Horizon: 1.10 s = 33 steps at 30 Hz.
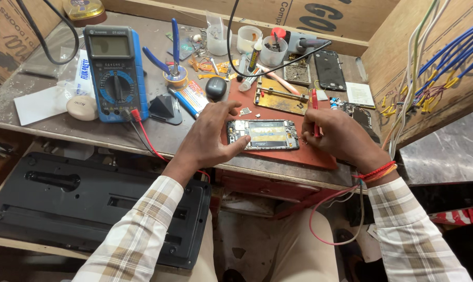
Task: The person uses a multimeter to test points on a disassembled mobile phone motherboard. They hold the board with one hand and probe various components with the multimeter leads, checking electrical continuity or voltage across the circuit.
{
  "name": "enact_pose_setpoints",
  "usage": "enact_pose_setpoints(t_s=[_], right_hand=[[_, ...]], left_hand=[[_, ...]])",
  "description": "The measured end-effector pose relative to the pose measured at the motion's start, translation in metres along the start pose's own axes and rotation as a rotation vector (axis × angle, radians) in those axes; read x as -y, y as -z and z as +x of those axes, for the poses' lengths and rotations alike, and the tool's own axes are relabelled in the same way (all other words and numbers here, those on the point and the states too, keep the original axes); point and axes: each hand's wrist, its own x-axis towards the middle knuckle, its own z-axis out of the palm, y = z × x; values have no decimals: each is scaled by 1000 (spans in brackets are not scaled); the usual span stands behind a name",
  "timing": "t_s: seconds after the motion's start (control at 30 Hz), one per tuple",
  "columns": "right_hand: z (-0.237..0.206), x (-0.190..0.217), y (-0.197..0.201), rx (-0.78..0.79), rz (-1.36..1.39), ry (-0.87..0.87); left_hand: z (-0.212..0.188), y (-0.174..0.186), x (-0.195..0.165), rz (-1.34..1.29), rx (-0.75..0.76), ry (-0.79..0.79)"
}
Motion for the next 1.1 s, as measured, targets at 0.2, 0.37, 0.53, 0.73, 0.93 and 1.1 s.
enact_pose_setpoints(t_s=[0.2, 0.37, 0.53, 0.73, 0.93, 1.1], right_hand=[[7, 0, 5, -118, 26, 25], [13, -11, -1, -123, 99, -78], [13, -18, -9, -138, 141, -79], [17, -16, -12, -168, 135, -11], [24, -13, -16, -146, 62, 85], [28, -15, -16, -117, -14, 181]], left_hand=[[1, 5, -11, -22, -5, 7], [2, 4, -13, 5, 9, 36], [-1, 2, -11, -10, -7, 27], [0, 2, -9, -11, 1, 38], [-2, 1, -6, -3, 20, 46], [-2, 3, -7, 3, 18, 28]])
